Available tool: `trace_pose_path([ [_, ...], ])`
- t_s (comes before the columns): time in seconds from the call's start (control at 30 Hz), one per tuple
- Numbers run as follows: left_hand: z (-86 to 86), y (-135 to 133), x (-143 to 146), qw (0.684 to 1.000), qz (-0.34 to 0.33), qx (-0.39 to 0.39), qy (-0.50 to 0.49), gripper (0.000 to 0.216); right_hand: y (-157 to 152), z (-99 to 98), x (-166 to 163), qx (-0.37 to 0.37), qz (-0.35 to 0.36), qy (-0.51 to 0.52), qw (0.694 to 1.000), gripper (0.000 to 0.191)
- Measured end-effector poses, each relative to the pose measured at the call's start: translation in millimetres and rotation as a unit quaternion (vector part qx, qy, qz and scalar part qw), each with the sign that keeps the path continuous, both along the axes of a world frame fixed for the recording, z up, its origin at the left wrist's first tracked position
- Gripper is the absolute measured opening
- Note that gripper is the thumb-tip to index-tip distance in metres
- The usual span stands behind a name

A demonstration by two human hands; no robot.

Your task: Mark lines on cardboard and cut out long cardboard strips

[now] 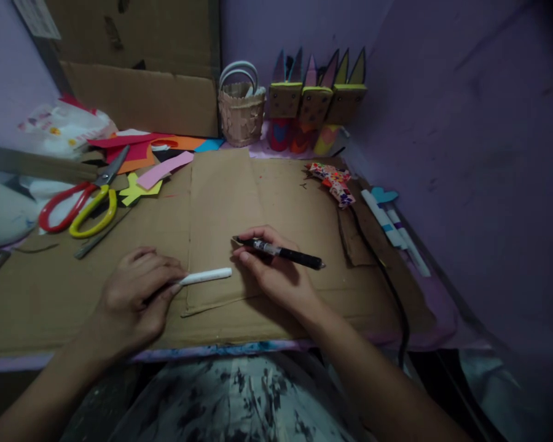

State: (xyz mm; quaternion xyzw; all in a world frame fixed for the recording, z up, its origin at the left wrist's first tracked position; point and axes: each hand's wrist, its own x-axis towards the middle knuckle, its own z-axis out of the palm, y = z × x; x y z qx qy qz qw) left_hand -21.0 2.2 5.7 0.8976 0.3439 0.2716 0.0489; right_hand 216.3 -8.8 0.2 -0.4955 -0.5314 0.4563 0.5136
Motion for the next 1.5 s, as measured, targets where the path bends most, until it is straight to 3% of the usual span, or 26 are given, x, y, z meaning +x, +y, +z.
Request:
trace_pose_path([
  [0.43, 2.1, -1.2, 2.8, 1.0, -0.004, 0.004, 0.008, 0.018, -3.1, -0.4, -0.3, 0.001, 0.037, -0.014, 0.999, 0.025],
  [0.7, 5.7, -4.5, 5.4, 1.0, 0.0, 0.0, 0.001, 0.015, -5.7, -2.5, 1.9, 0.043, 0.064, -0.096, 0.992, 0.022],
  [1.5, 6.9, -6.1, 8.7, 0.999, 0.012, -0.019, -0.024, 0.014, -5.9, 2.1, -1.0, 0.044, 0.057, -0.136, 0.988, 0.021],
])
